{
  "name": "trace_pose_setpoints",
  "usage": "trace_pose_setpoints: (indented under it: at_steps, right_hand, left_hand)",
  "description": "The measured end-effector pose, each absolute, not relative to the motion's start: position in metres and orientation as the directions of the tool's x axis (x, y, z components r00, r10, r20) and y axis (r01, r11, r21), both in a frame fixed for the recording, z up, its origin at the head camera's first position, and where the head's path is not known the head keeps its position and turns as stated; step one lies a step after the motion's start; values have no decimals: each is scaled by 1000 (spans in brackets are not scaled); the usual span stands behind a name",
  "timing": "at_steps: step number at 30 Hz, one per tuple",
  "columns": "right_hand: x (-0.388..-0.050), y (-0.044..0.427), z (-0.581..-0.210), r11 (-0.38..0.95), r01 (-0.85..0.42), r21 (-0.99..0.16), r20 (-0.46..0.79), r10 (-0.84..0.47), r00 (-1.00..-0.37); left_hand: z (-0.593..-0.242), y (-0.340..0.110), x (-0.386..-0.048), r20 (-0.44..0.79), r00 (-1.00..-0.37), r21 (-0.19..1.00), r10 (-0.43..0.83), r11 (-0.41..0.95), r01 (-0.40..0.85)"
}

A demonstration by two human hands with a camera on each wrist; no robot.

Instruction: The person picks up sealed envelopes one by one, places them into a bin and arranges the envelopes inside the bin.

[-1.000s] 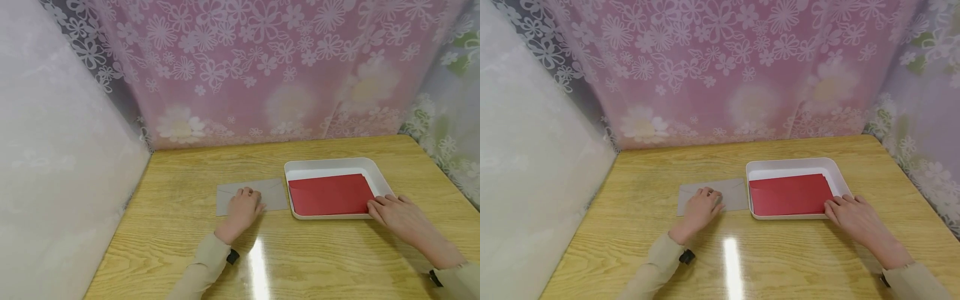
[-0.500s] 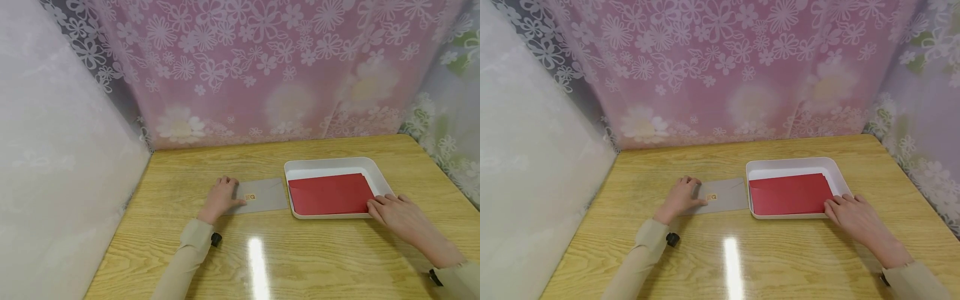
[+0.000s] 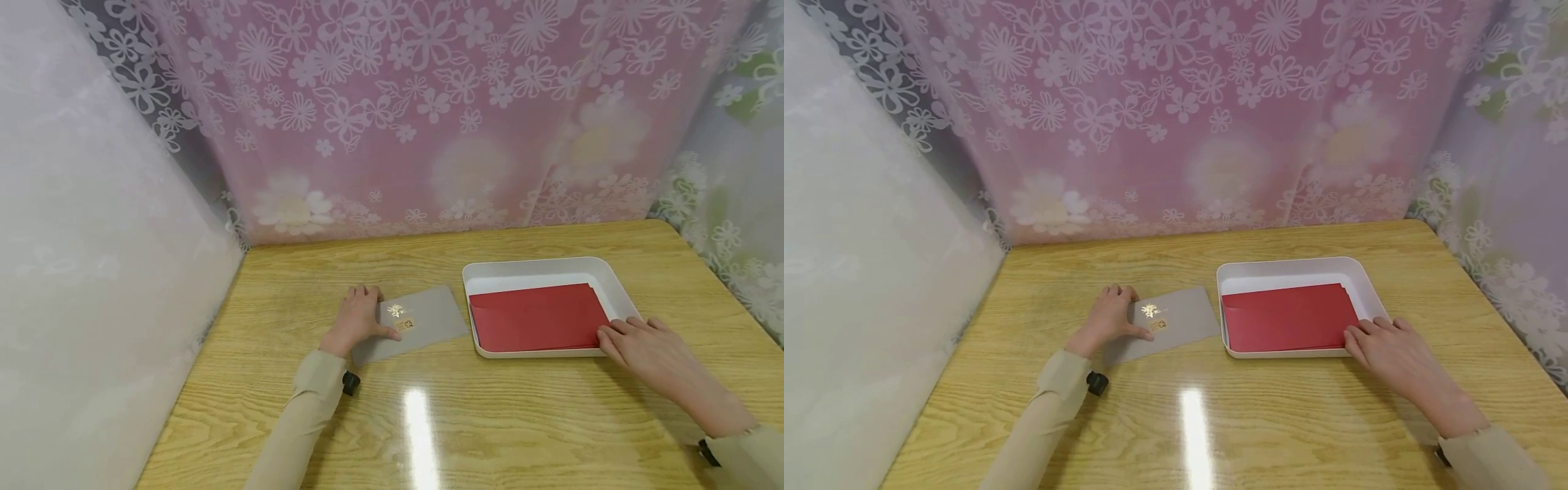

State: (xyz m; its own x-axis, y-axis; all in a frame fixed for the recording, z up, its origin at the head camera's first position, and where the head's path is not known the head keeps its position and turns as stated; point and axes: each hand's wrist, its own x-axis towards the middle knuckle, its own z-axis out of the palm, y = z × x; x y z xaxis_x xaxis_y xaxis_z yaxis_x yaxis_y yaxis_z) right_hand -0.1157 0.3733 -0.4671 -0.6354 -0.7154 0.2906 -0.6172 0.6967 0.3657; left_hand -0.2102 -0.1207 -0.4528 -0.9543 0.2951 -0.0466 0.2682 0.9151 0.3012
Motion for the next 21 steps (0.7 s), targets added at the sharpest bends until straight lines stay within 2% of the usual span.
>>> trace_pose_setpoints:
  at_steps: [4, 10, 21]
  right_hand:
    - [-117, 372, -467, 696, -618, 365, 301, -717, -629]
    - [-118, 372, -468, 705, -613, 357, 308, -708, -635]
    - [-118, 372, -468, 710, -611, 351, 295, -703, -647]
  left_hand:
    - [-454, -124, -213, -3, -955, 340, 298, 898, 279]
    - [-449, -128, -215, 128, -946, 450, 298, 833, 323]
    - [-429, -129, -216, 262, -935, 444, 239, 830, 337]
